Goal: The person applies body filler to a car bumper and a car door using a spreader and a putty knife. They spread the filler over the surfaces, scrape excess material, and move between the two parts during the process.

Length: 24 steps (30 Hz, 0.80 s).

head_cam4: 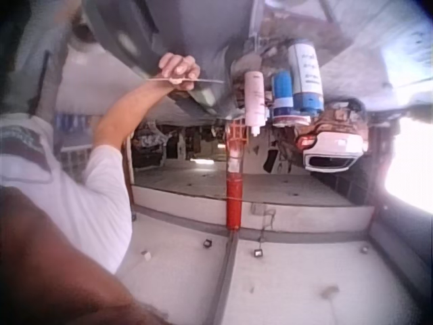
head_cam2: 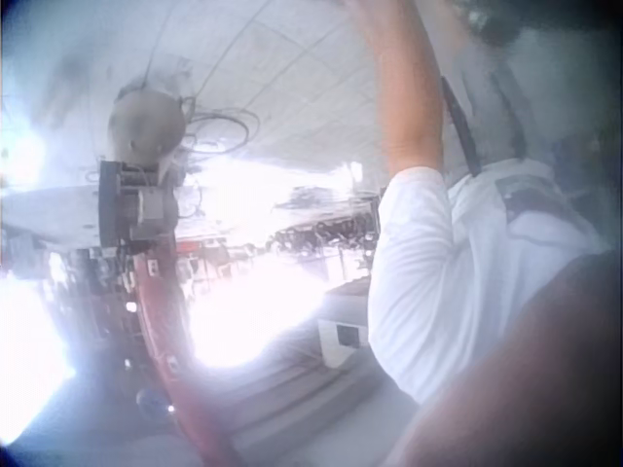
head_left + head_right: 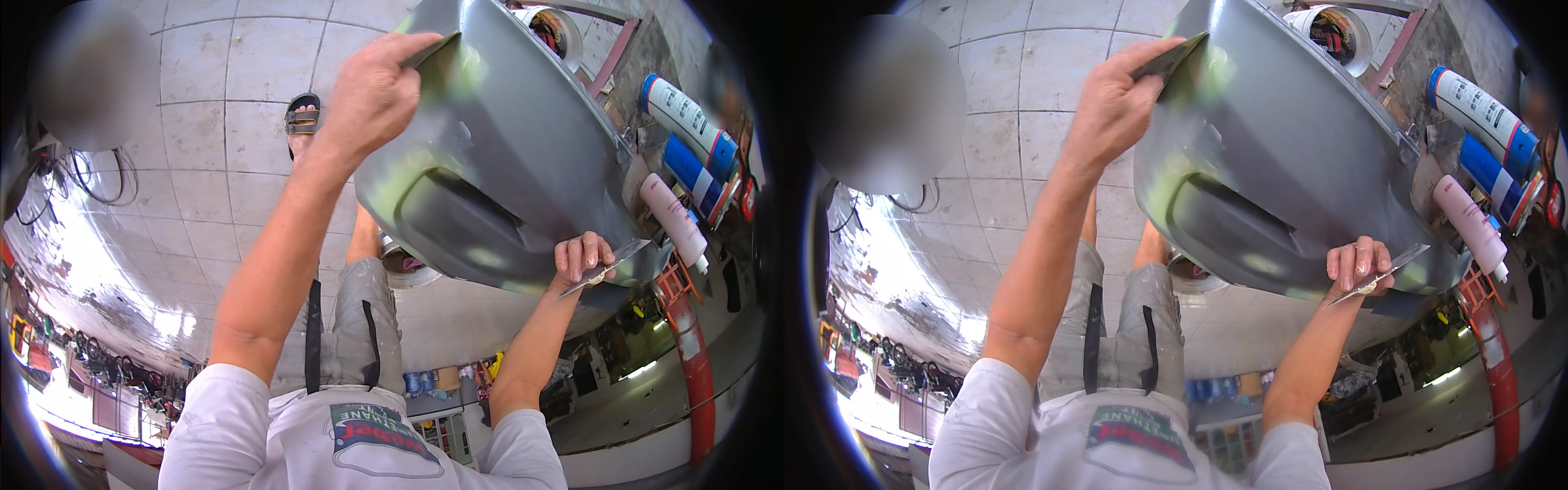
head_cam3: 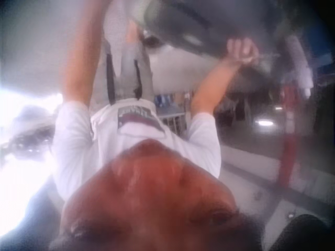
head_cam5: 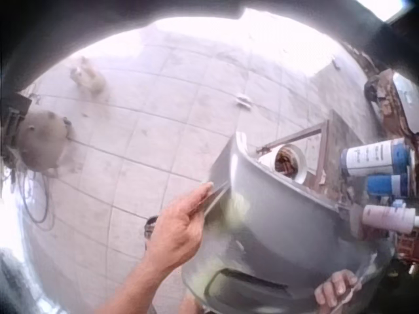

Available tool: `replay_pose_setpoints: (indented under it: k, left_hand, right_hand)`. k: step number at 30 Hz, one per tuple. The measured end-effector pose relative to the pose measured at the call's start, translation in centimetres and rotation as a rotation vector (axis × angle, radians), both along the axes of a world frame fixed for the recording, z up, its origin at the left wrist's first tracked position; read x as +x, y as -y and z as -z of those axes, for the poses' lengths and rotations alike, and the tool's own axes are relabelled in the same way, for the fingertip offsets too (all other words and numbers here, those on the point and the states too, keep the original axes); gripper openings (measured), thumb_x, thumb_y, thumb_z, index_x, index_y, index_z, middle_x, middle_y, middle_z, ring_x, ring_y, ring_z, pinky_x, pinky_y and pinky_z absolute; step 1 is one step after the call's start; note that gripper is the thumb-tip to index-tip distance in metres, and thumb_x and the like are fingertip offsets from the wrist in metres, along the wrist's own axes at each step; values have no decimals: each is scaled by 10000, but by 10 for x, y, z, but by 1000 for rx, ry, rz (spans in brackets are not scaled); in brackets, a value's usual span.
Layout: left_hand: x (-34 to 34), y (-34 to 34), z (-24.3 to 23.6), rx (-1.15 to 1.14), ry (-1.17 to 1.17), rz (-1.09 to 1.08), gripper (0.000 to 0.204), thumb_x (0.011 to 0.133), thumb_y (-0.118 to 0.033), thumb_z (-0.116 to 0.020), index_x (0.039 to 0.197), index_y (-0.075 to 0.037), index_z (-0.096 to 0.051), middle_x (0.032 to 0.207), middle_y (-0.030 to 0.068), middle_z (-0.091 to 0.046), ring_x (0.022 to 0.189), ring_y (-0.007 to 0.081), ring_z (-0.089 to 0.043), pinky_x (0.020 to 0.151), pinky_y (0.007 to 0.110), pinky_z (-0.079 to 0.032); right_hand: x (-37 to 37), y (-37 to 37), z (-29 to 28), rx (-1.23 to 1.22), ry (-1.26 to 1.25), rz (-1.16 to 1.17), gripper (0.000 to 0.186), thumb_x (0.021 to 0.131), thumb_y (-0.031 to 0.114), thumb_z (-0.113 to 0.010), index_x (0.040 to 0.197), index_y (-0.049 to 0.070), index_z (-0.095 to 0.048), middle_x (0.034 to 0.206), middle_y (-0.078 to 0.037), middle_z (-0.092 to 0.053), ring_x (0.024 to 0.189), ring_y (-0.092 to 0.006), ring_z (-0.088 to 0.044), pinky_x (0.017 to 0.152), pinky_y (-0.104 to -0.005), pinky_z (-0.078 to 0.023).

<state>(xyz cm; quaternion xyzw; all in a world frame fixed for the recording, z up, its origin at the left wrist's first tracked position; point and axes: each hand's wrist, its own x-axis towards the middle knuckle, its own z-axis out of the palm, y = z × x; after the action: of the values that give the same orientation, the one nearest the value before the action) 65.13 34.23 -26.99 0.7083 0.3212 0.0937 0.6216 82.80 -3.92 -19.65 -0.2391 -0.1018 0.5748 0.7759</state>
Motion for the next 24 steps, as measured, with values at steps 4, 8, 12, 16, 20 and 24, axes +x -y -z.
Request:
replay_pose_setpoints:
  k: [4,8,12,16,20,24]
  left_hand:
    - [3,49,-28,317,-39,-122,497,844,81,-574,1298,-76,-699,1222,162,-707,1126,363,-675,978,391,-545]
    - [-21,61,-44,279,-15,-37,505,848,113,-568,1284,-99,-709,1236,141,-704,1162,344,-672,990,405,-542]
    - [-20,11,-9,144,-74,-61,435,893,83,-564,1277,-63,-706,1248,143,-710,1159,311,-686,995,400,-539]
    - [-10,51,1,311,-29,-139,519,819,79,-585,1292,-106,-690,1211,117,-679,1059,343,-654,916,416,-547]
    - [-36,80,-26,317,-9,-95,540,803,80,-616,1294,-130,-691,1211,91,-678,1056,319,-652,899,411,-552]
    - [-34,12,-8,108,3,-61,390,947,3,-618,1309,-102,-717,1211,122,-733,1081,292,-717,957,365,-560]
  right_hand:
    - [-1,-1,1,4,3,-3,310,1018,302,-720,1297,169,-728,1206,-104,-696,841,-237,-726,851,-442,-556]
    - [-4,2,0,-7,-1,14,310,1016,296,-723,1296,165,-729,1209,-104,-695,849,-237,-726,855,-442,-554]
    - [-2,0,0,-2,2,-4,308,1017,296,-721,1296,165,-729,1214,-101,-694,849,-237,-725,859,-441,-552]
    - [0,-3,0,-4,11,-10,308,1019,302,-718,1296,169,-729,1215,-96,-691,853,-237,-721,857,-440,-549]
    - [-2,2,1,-4,13,11,306,1018,308,-719,1296,179,-729,1204,-86,-685,851,-233,-713,849,-441,-546]
    - [-5,4,0,-20,-5,31,299,1017,312,-720,1288,186,-732,1197,-81,-682,845,-231,-709,844,-442,-545]
